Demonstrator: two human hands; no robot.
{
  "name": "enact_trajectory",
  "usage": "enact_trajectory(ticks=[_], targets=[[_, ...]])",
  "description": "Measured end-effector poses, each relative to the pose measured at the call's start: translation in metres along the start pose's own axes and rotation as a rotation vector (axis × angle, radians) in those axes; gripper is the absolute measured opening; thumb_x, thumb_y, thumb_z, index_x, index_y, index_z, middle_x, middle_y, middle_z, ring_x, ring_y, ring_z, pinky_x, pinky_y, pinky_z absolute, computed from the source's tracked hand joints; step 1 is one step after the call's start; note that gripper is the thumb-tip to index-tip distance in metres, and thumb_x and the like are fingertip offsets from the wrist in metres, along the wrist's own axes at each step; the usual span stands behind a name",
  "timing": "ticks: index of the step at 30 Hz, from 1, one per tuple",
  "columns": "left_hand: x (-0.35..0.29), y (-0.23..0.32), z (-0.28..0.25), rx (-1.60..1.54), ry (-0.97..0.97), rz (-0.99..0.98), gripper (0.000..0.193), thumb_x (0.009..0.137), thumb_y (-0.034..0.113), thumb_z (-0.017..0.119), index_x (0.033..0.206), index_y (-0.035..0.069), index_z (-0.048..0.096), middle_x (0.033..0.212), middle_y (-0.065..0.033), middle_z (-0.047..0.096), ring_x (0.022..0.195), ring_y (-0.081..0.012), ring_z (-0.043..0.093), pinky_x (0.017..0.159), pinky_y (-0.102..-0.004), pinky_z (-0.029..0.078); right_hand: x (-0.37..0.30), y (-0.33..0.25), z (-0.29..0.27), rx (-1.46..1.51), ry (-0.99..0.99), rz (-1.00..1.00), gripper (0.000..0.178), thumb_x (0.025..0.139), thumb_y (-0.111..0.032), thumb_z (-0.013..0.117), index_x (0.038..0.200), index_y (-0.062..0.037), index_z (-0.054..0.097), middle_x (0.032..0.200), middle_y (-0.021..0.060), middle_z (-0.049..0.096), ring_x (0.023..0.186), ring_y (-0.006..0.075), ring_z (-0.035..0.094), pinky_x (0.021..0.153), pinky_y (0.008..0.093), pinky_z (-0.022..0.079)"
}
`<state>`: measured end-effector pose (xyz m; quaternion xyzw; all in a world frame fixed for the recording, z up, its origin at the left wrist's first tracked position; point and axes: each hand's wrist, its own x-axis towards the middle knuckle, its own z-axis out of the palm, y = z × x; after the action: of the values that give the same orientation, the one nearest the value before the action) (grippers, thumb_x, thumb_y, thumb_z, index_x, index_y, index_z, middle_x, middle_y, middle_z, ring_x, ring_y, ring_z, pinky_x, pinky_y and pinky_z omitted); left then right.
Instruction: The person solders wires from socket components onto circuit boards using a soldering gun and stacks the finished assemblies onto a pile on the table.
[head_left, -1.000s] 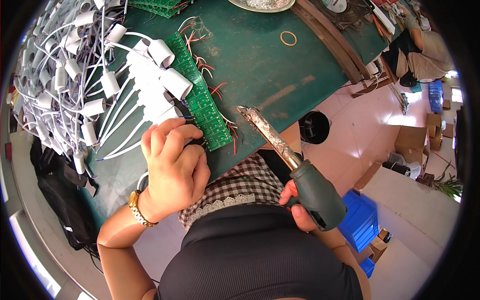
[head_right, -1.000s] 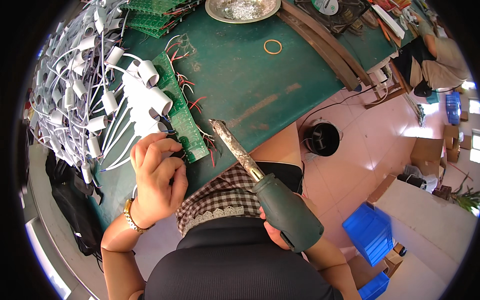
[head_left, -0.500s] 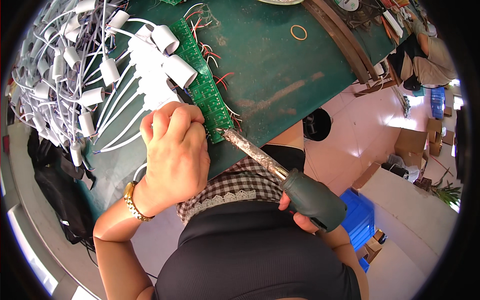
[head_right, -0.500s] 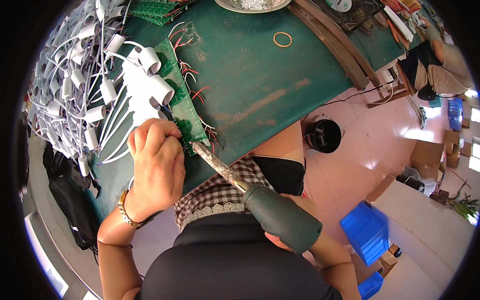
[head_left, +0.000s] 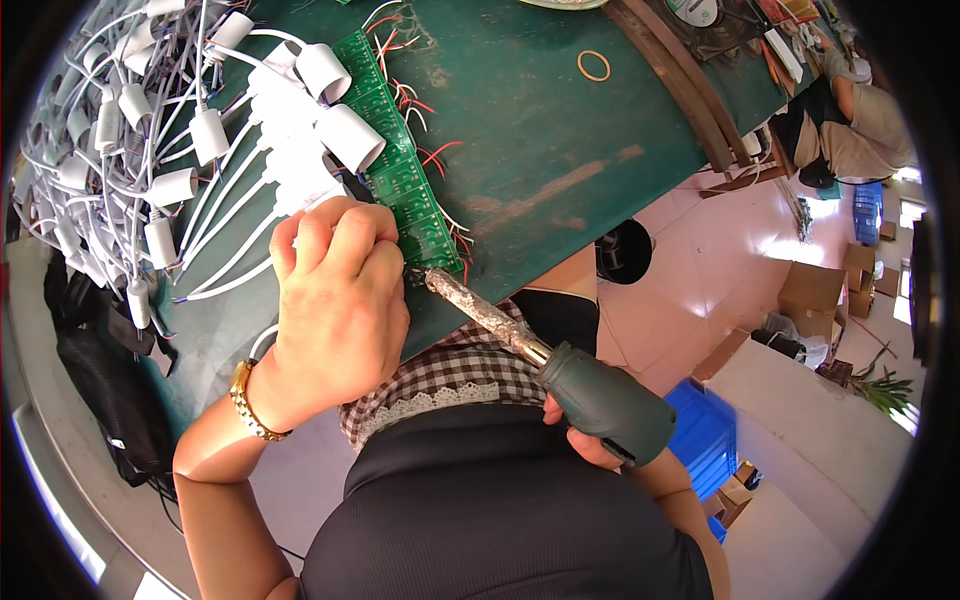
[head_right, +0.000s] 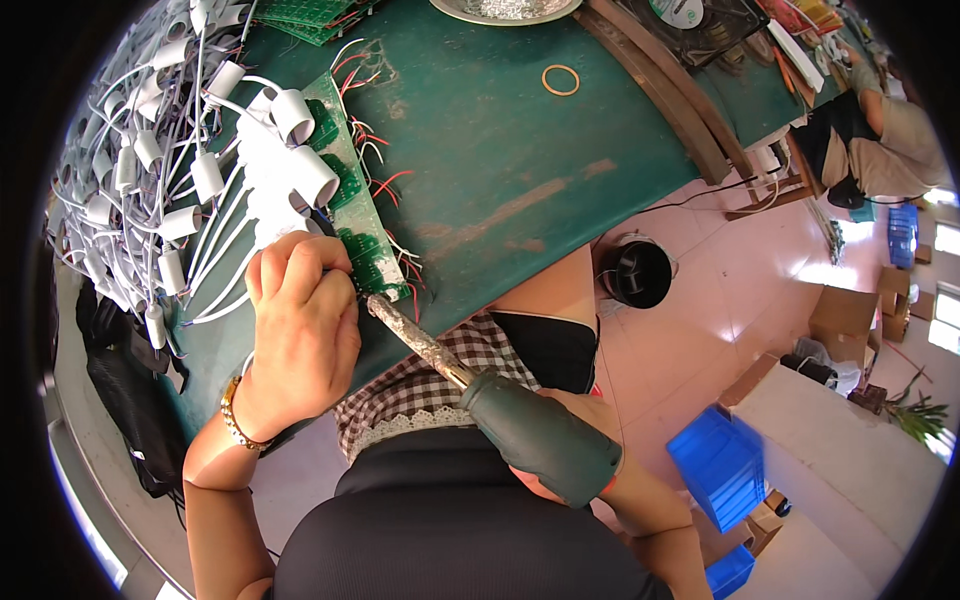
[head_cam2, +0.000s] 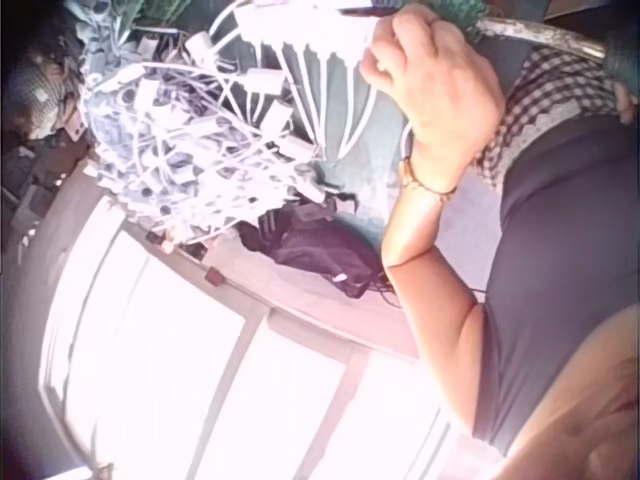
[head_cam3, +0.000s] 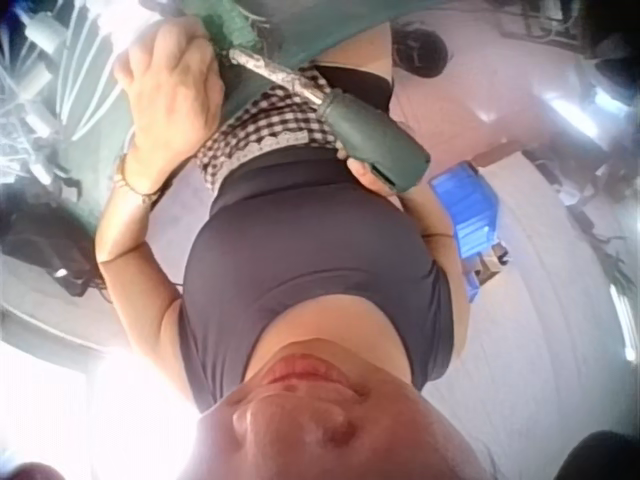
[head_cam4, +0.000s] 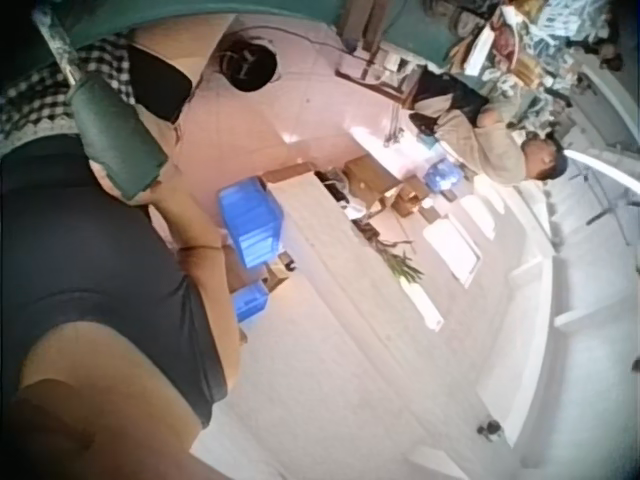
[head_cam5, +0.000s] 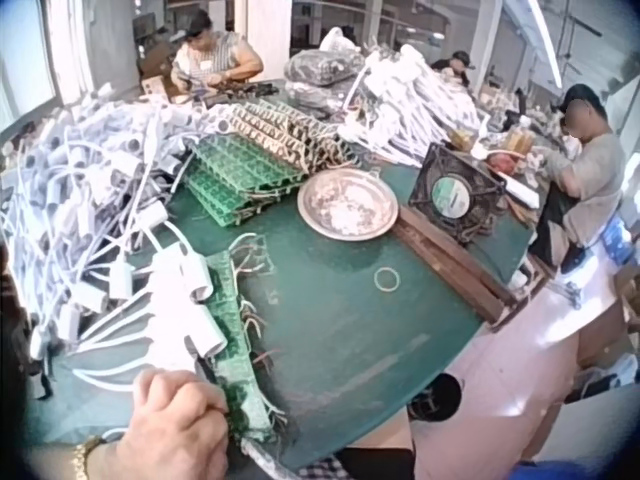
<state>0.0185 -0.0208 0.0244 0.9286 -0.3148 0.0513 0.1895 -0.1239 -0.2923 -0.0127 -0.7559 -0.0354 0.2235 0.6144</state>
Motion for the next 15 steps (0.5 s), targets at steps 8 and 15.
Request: enact_trajectory(ticks=[8, 15], targets=[[-0.001, -0.004, 0.007, 0.075, 0.024, 0.026, 0.019, 0.063, 0.003, 0.063, 0.081, 0.001, 0.058, 0.106, -0.0081, 0.05, 0.107, -0.0276, 0.047, 0.095, -0.0496, 0.033, 0.008, -0.044, -0.002, -0.147, 0.104, 0.056, 0.045, 0.086, -0.042, 0.058, 0.092, 0.0016, 0.062, 0.079, 0.0097, 0.063, 0.068, 0.022, 0.059, 0.064, 0.0331, 0.048], [-0.003, -0.005, 0.005, 0.039, 0.034, 0.031, 0.018, 0.066, 0.0, 0.064, 0.082, 0.002, 0.056, 0.107, -0.0121, 0.052, 0.108, -0.0334, 0.049, 0.095, -0.0486, 0.035, 0.009, -0.04, 0.003, -0.083, 0.138, -0.025, 0.048, 0.088, -0.045, 0.056, 0.088, 0.0023, 0.063, 0.078, 0.0108, 0.063, 0.068, 0.0217, 0.059, 0.063, 0.0326, 0.047]])
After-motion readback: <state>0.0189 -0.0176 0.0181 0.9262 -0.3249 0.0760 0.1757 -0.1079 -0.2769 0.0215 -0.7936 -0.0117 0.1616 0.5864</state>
